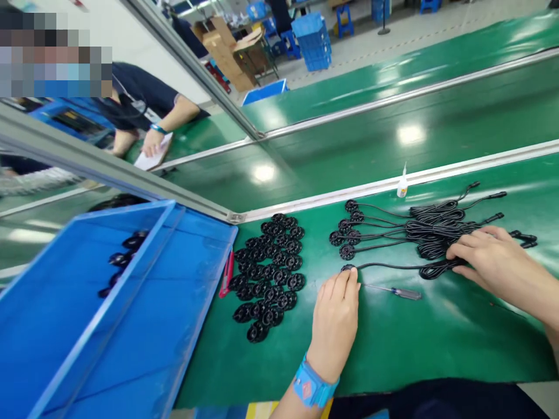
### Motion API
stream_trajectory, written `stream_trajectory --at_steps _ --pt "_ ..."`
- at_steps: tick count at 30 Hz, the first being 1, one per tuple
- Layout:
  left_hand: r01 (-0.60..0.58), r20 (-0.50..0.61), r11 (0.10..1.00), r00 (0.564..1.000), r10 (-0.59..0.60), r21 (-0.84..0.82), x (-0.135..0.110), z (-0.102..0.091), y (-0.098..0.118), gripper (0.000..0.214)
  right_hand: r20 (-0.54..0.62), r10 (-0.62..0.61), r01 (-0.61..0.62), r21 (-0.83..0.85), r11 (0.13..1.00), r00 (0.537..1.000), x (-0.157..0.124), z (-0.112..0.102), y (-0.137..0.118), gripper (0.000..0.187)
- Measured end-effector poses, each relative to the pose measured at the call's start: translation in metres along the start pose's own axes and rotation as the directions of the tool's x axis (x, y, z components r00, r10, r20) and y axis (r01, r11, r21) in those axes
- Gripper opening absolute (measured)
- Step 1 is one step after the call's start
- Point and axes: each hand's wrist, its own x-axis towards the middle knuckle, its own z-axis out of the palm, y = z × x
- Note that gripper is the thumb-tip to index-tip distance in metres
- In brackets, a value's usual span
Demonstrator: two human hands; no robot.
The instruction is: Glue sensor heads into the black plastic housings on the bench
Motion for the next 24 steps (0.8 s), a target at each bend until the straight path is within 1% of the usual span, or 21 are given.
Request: stream_trajectory --at_steps 4,8,11,14,16,17,19,21,24 --pt "-0.032 -0.026 0.999 0.999 0.032 -0.002 0.006 0.003 -0.011 0.026 -0.003 0.077 -0.076 0.079 0.994 0.997 0.005 -0.001 -0.007 0.010" --pt "-0.063 -0.077 0.998 0.995 0.062 -0.007 0.014 0.001 -0.023 0.023 -0.035 0.105 -0.097 0.175 0.980 0.994 0.008 -0.013 -0.015 0.013" --pt "-0.047 -0.100 0.999 0.994 0.044 -0.023 0.016 0.000 -0.029 0.020 -0.071 0.168 -0.141 0.289 0.947 0.983 0.021 -0.022 -0.013 0.019" --pt "0.006 -0.111 0.999 0.994 -0.012 -0.048 0.012 0.002 -0.032 0.019 -0.110 0.264 -0.203 0.391 0.898 0.958 0.053 -0.020 0.004 0.032" --pt "0.030 -0.122 0.998 0.992 -0.036 -0.054 0.010 0.004 -0.032 0.020 -0.123 0.319 -0.237 0.438 0.867 0.940 0.086 -0.011 0.019 0.045" --pt "0.031 -0.127 0.998 0.991 -0.037 -0.048 0.009 0.004 -0.031 0.020 -0.122 0.340 -0.252 0.456 0.854 0.933 0.103 -0.005 0.026 0.048" --pt "0.013 -0.131 1.000 0.991 -0.015 -0.015 0.007 0.005 -0.029 0.020 -0.097 0.363 -0.276 0.478 0.834 0.927 0.135 0.007 0.036 0.042" --pt "-0.012 -0.130 1.000 0.991 0.015 0.028 0.005 0.006 -0.024 0.020 -0.051 0.361 -0.293 0.483 0.825 0.931 0.159 0.017 0.041 0.037" --pt "-0.037 -0.123 0.996 0.991 0.047 0.080 0.004 0.009 -0.011 0.018 0.022 0.317 -0.292 0.453 0.842 0.948 0.175 0.027 0.042 0.034"
